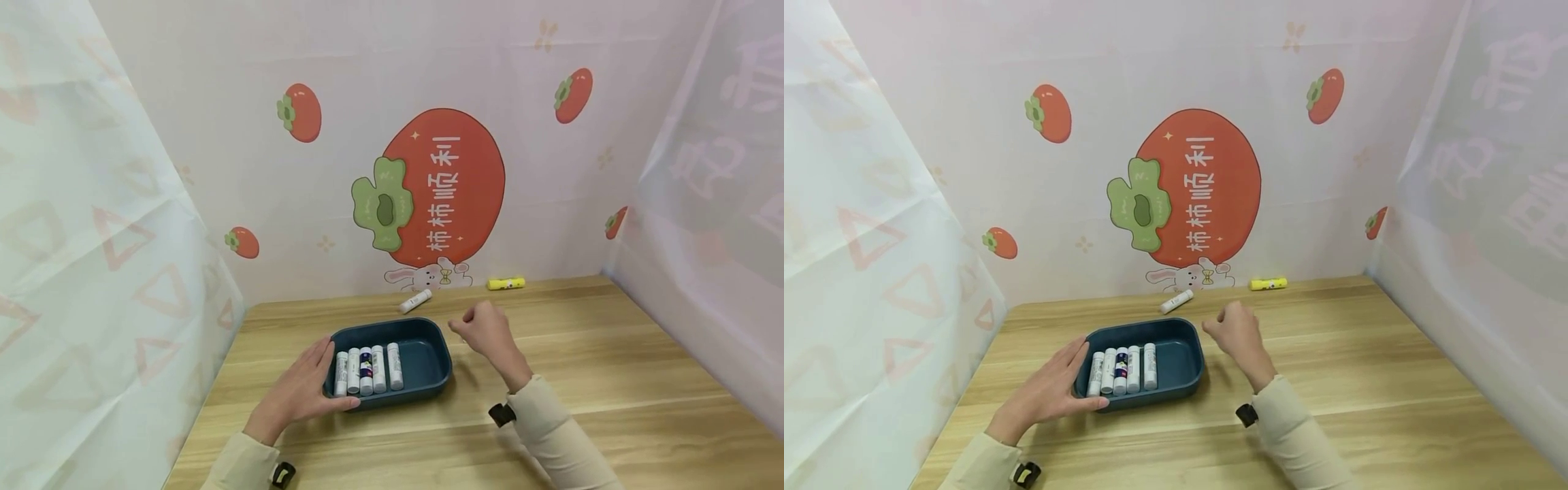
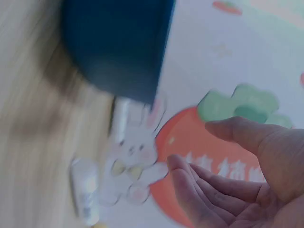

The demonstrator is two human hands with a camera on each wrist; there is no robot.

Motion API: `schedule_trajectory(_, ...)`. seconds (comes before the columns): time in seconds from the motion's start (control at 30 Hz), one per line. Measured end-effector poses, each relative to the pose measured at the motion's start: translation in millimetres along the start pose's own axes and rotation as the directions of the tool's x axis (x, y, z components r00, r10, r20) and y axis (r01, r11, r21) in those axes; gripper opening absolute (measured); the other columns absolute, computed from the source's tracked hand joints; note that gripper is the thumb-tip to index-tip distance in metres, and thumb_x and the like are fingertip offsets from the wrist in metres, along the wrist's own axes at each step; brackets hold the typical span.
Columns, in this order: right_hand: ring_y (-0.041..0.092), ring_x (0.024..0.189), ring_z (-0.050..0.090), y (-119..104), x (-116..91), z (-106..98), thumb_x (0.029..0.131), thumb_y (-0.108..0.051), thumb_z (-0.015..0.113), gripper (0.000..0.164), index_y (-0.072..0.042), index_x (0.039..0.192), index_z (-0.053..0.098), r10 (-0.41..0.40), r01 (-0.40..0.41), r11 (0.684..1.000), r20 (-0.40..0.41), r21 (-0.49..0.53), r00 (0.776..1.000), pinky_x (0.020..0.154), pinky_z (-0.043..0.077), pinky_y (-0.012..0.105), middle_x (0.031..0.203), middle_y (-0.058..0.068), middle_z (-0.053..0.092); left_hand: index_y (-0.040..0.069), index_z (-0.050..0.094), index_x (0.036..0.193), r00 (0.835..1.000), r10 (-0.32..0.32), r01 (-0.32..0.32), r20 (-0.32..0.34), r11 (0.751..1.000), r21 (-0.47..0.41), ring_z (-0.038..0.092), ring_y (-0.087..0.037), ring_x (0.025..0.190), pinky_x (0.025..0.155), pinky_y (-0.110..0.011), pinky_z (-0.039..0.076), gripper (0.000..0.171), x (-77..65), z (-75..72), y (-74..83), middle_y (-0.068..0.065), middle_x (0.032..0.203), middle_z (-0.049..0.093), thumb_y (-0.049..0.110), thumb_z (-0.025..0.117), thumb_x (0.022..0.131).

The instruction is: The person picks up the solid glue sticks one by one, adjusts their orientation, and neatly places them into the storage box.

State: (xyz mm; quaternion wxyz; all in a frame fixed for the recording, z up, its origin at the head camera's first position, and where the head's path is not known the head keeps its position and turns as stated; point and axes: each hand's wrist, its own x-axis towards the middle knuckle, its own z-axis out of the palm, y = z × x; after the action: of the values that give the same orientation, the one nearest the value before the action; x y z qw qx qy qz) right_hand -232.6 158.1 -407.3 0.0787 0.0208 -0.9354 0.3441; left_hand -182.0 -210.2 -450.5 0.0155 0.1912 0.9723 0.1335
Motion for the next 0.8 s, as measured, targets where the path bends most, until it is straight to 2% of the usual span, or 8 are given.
schedule_trajectory(0.1, 0.008, 0.045, 0.034, 16, 4, -1, 0.091, -0.027, 0.081, 0.052, -0.011, 0.048, 0.056, 0.057, -0.056, 0.998, 0.007, -0.012, 0.998, 0.044, 0.025, 0.021, 0.045, -0.008, 0.037, -0.008, 0.028, 0.163, 1.0, 0.003, -0.003, -0.007, 1.0, 0.007, 0.027, -0.044, 0.161, 0.13, -0.058, 0.03, 0.129, -0.3, 0.9, -0.7, -0.025, 0.174, 0.023, 0.085, 0.066, 0.081)
schedule_trajectory(0.17, 0.009, 0.045, 0.035, 24, 6, 0, 0.09, -0.027, 0.08, 0.052, -0.011, 0.049, 0.054, 0.109, -0.109, 0.994, 0.012, -0.026, 0.994, 0.043, 0.027, 0.021, 0.046, -0.007, 0.037, -0.007, 0.028, 0.163, 1.0, 0.004, -0.004, -0.009, 1.0, 0.011, 0.028, -0.044, 0.161, 0.13, -0.058, 0.03, 0.129, -0.2, 1.4, -0.9, -0.025, 0.174, 0.023, 0.085, 0.065, 0.081)
schedule_trajectory(0.23, 0.012, 0.048, 0.043, 31, 7, 2, 0.09, -0.026, 0.08, 0.044, -0.006, 0.058, 0.058, 0.159, -0.159, 0.987, 0.017, -0.039, 0.987, 0.044, 0.034, 0.022, 0.052, -0.002, 0.045, -0.007, 0.028, 0.163, 1.0, 0.001, -0.001, -0.01, 1.0, 0.01, 0.028, -0.044, 0.161, 0.13, -0.058, 0.031, 0.129, -0.1, 1.5, -0.8, -0.025, 0.174, 0.023, 0.085, 0.065, 0.081)
schedule_trajectory(0.33, 0.019, 0.06, 0.055, 40, 10, 6, 0.091, -0.025, 0.081, 0.032, 0.002, 0.08, 0.067, 0.22, -0.219, 0.975, 0.027, -0.032, 0.975, 0.049, 0.044, 0.024, 0.069, 0.008, 0.06, -0.007, 0.028, 0.164, 1.0, -0.001, 0.001, -0.008, 1.0, 0.009, 0.027, -0.044, 0.161, 0.13, -0.058, 0.03, 0.129, 0.2, 1.3, -0.5, -0.024, 0.174, 0.023, 0.085, 0.065, 0.081)
schedule_trajectory(0.43, 0.024, 0.069, 0.06, 47, 12, 11, 0.092, -0.026, 0.08, 0.035, 0.007, 0.097, 0.067, 0.258, -0.257, 0.966, 0.037, -0.033, 0.965, 0.053, 0.048, 0.026, 0.084, 0.016, 0.065, -0.007, 0.028, 0.163, 1.0, 0.0, 0.0, -0.009, 1.0, 0.011, 0.028, -0.043, 0.161, 0.13, -0.058, 0.03, 0.129, 0.3, 1.1, -0.1, -0.024, 0.174, 0.023, 0.085, 0.065, 0.081)
schedule_trajectory(0.67, 0.03, 0.078, 0.062, 59, 17, 20, 0.092, -0.028, 0.08, 0.046, 0.01, 0.111, 0.063, 0.307, -0.303, 0.948, 0.03, -0.093, 0.951, 0.058, 0.052, 0.032, 0.095, 0.022, 0.065, -0.007, 0.027, 0.163, 1.0, 0.003, -0.003, -0.005, 1.0, 0.009, 0.027, -0.043, 0.161, 0.13, -0.058, 0.03, 0.128, -0.1, 1.1, 0.4, -0.024, 0.174, 0.022, 0.084, 0.066, 0.082)
schedule_trajectory(0.8, 0.03, 0.075, 0.062, 62, 21, 23, 0.089, -0.025, 0.08, 0.041, 0.008, 0.107, 0.064, 0.298, -0.293, 0.95, 0.035, -0.112, 0.954, 0.056, 0.05, 0.033, 0.092, 0.021, 0.065, -0.007, 0.028, 0.163, 1.0, 0.0, 0.0, -0.007, 1.0, 0.0, 0.027, -0.044, 0.161, 0.13, -0.058, 0.03, 0.128, -0.1, 0.9, 0.5, -0.025, 0.174, 0.022, 0.084, 0.066, 0.081)
